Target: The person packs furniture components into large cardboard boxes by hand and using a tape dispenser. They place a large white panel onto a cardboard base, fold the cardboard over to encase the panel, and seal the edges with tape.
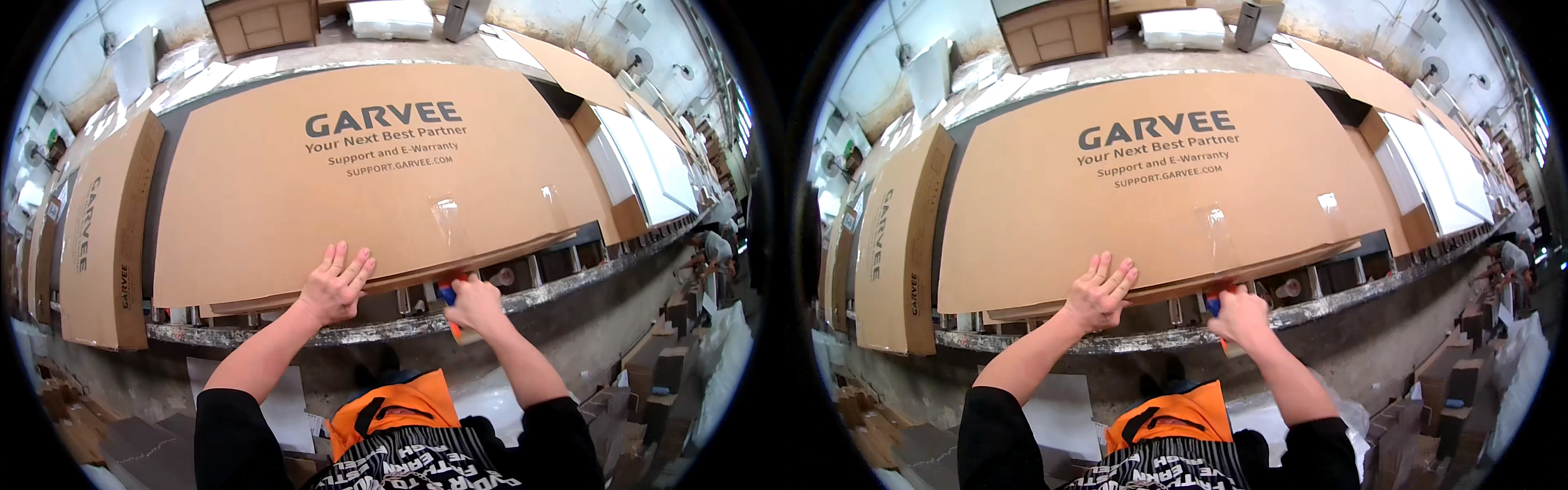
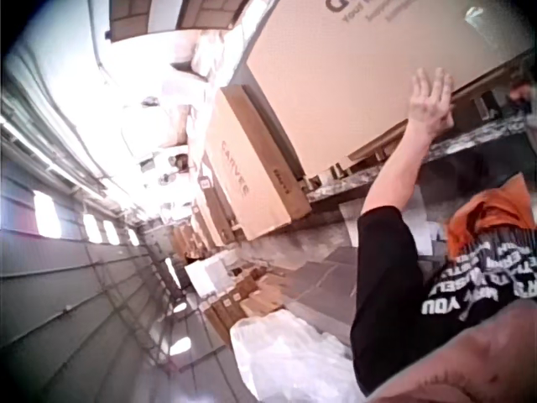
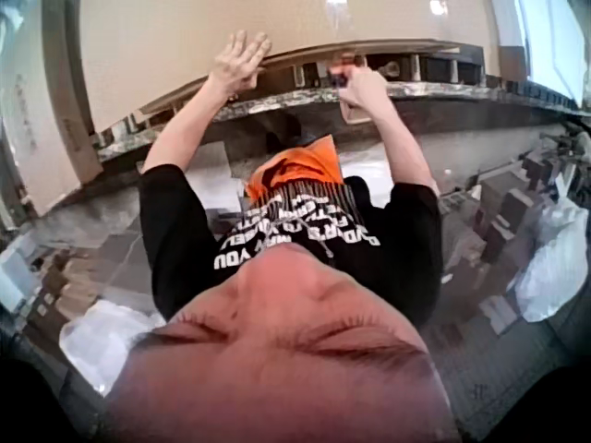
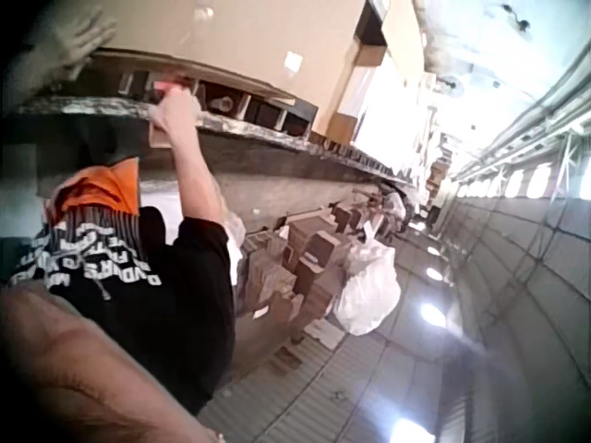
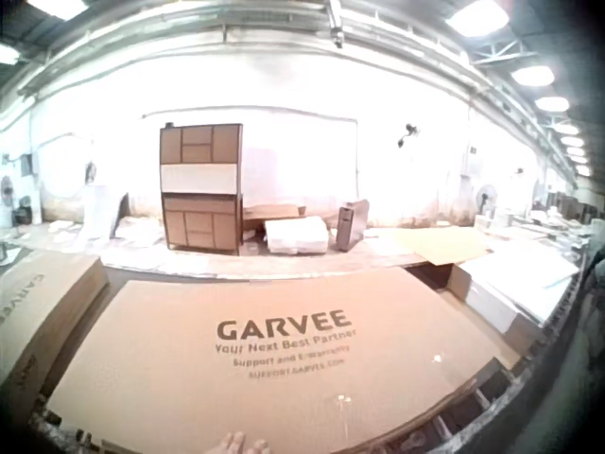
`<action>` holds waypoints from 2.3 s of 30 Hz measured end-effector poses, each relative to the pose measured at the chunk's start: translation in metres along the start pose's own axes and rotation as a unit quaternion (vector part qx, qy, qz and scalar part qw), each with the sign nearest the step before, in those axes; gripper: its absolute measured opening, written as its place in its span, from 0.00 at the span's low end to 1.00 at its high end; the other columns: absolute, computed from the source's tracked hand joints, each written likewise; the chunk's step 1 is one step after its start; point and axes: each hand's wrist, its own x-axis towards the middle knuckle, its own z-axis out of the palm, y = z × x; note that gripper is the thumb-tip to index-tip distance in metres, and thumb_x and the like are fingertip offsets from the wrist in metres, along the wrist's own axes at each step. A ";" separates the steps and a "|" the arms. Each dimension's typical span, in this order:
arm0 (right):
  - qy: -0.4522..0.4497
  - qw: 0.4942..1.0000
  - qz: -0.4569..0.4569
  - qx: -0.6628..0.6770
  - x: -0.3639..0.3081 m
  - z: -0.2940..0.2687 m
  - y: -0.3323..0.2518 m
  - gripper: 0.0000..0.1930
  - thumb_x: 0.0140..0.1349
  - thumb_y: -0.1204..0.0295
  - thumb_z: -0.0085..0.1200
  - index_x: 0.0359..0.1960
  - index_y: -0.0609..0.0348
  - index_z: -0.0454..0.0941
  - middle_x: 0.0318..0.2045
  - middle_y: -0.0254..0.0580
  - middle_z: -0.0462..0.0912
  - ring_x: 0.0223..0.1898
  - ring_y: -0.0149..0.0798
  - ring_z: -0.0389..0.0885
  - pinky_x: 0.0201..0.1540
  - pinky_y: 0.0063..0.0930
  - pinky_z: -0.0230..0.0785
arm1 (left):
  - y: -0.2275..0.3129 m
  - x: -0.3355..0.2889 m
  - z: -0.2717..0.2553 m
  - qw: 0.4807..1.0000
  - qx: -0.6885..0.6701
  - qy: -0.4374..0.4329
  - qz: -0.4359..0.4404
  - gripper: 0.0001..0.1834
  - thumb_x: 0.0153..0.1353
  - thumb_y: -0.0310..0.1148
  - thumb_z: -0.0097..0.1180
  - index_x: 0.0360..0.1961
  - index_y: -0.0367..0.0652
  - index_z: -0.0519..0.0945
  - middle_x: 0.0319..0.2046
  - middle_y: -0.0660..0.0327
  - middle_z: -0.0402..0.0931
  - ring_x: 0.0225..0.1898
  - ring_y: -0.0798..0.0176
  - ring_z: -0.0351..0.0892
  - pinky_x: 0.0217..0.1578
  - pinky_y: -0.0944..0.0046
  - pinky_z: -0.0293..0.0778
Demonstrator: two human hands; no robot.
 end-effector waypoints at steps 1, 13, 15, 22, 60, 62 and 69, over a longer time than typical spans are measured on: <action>-0.037 0.999 -0.002 -0.029 0.014 -0.011 -0.015 0.18 0.40 0.61 0.57 0.31 0.60 0.85 0.34 0.58 0.84 0.39 0.52 0.85 0.44 0.40 0.77 | 0.003 0.000 0.003 1.000 -0.003 0.017 -0.008 0.34 0.45 0.40 0.63 0.57 0.43 0.76 0.59 0.53 0.72 0.59 0.35 0.69 0.60 0.40 0.64; -0.054 0.996 -0.065 -0.016 -0.072 -0.031 -0.053 0.22 0.45 0.56 0.59 0.43 0.48 0.82 0.43 0.53 0.79 0.44 0.52 0.82 0.44 0.45 0.75 | -0.097 -0.171 -0.072 0.976 0.127 -0.077 -0.158 0.42 0.42 0.40 0.67 0.61 0.39 0.71 0.61 0.48 0.68 0.62 0.41 0.68 0.63 0.47 0.63; 0.054 0.988 -0.140 0.033 -0.073 -0.063 -0.092 0.22 0.47 0.57 0.58 0.46 0.48 0.79 0.47 0.55 0.76 0.43 0.54 0.81 0.42 0.47 0.75 | -0.114 -0.195 -0.069 0.988 0.077 -0.066 -0.116 0.39 0.43 0.36 0.64 0.60 0.38 0.71 0.59 0.48 0.70 0.60 0.42 0.70 0.62 0.45 0.65; 0.110 0.987 -0.117 0.008 0.020 -0.168 -0.345 0.18 0.47 0.60 0.56 0.37 0.58 0.82 0.38 0.58 0.81 0.40 0.57 0.81 0.43 0.46 0.74 | -0.127 -0.195 -0.036 0.990 0.002 0.119 -0.071 0.32 0.44 0.38 0.64 0.55 0.42 0.77 0.55 0.55 0.76 0.56 0.48 0.76 0.58 0.49 0.70; 0.278 0.713 -0.635 0.106 -0.055 -0.079 -0.111 0.28 0.35 0.70 0.63 0.47 0.51 0.80 0.55 0.49 0.76 0.30 0.40 0.77 0.35 0.32 0.75 | 0.060 -0.072 -0.088 0.516 -0.601 0.367 -0.488 0.03 0.62 0.22 0.56 0.31 0.36 0.81 0.28 0.63 0.80 0.27 0.72 0.78 0.29 0.73 0.74; 0.237 0.716 -0.654 0.066 -0.047 -0.088 -0.110 0.31 0.33 0.68 0.65 0.48 0.50 0.79 0.56 0.45 0.75 0.31 0.40 0.77 0.35 0.33 0.75 | 0.037 -0.093 -0.096 0.565 -0.438 0.451 -0.535 0.04 0.59 0.18 0.56 0.27 0.33 0.81 0.25 0.62 0.79 0.26 0.72 0.76 0.28 0.73 0.72; 0.195 0.826 -0.516 -0.115 -0.018 -0.114 -0.034 0.30 0.29 0.70 0.66 0.44 0.45 0.81 0.56 0.39 0.75 0.39 0.41 0.78 0.34 0.35 0.74 | -0.048 -0.197 -0.075 0.717 0.076 0.401 -0.565 0.08 0.53 0.35 0.69 0.31 0.43 0.86 0.32 0.63 0.75 0.36 0.62 0.73 0.38 0.64 0.70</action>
